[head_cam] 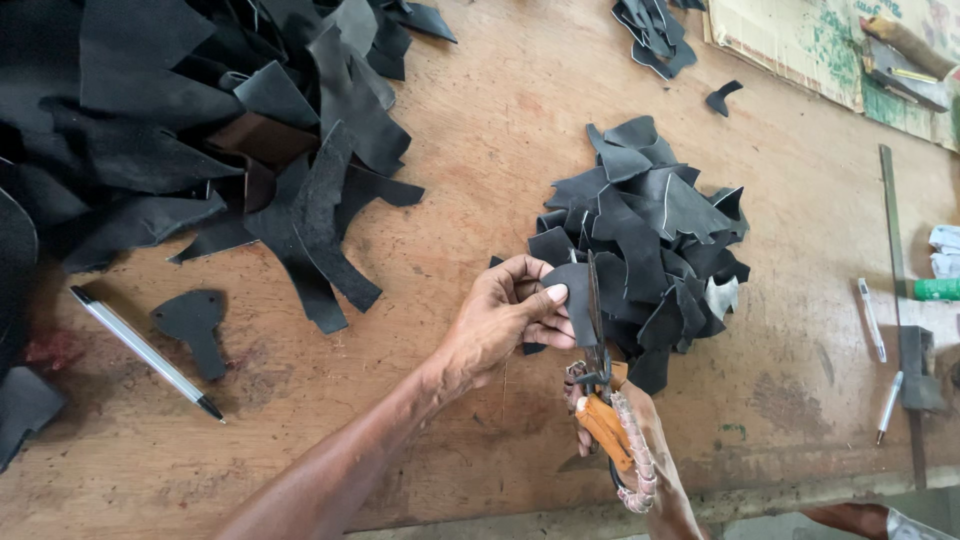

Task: The person uses shears to trim small black rubber pieces on a wooden workbench. They pick up each piece, cut along its edges, and place the trimmed piece into a growing pile. The process repeats with multiple pieces throughout the clip.

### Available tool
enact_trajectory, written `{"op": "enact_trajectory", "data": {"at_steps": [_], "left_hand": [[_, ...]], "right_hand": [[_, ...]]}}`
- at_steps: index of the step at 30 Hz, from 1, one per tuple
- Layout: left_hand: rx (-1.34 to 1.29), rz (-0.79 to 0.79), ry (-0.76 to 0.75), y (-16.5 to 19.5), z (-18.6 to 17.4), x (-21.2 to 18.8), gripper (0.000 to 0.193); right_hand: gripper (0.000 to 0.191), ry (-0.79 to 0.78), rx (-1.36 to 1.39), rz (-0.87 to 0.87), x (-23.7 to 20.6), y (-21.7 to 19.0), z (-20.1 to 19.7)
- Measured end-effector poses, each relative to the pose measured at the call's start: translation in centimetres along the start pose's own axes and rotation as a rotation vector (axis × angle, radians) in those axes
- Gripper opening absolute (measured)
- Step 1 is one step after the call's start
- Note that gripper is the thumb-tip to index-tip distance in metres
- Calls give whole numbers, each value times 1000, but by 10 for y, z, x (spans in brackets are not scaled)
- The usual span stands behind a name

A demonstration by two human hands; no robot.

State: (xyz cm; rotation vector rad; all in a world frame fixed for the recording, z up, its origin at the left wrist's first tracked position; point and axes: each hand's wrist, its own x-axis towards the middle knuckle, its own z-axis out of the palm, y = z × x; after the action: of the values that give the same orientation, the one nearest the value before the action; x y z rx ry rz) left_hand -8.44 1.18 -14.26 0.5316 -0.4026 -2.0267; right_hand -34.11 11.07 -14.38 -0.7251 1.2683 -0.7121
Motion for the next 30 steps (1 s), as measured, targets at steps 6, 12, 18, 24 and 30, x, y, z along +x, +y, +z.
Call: {"op": "enact_trajectory", "data": {"at_steps": [6, 12, 18, 24, 30], "left_hand": [[18, 18, 5, 1, 0, 0, 18], [96, 45, -74, 3, 2, -2, 21], [102, 40, -67, 5, 3, -3, 19], [76, 30, -61, 5, 3, -4, 18], [65, 25, -63, 3, 1, -3, 18]], "right_hand": [[37, 11, -25, 38, -1, -13, 12], [34, 116, -93, 97, -2, -18, 17], [25, 140, -272, 53, -10, -21, 18], [27, 11, -70, 55, 1, -13, 5], [26, 51, -97, 41, 2, -11, 3]]}}
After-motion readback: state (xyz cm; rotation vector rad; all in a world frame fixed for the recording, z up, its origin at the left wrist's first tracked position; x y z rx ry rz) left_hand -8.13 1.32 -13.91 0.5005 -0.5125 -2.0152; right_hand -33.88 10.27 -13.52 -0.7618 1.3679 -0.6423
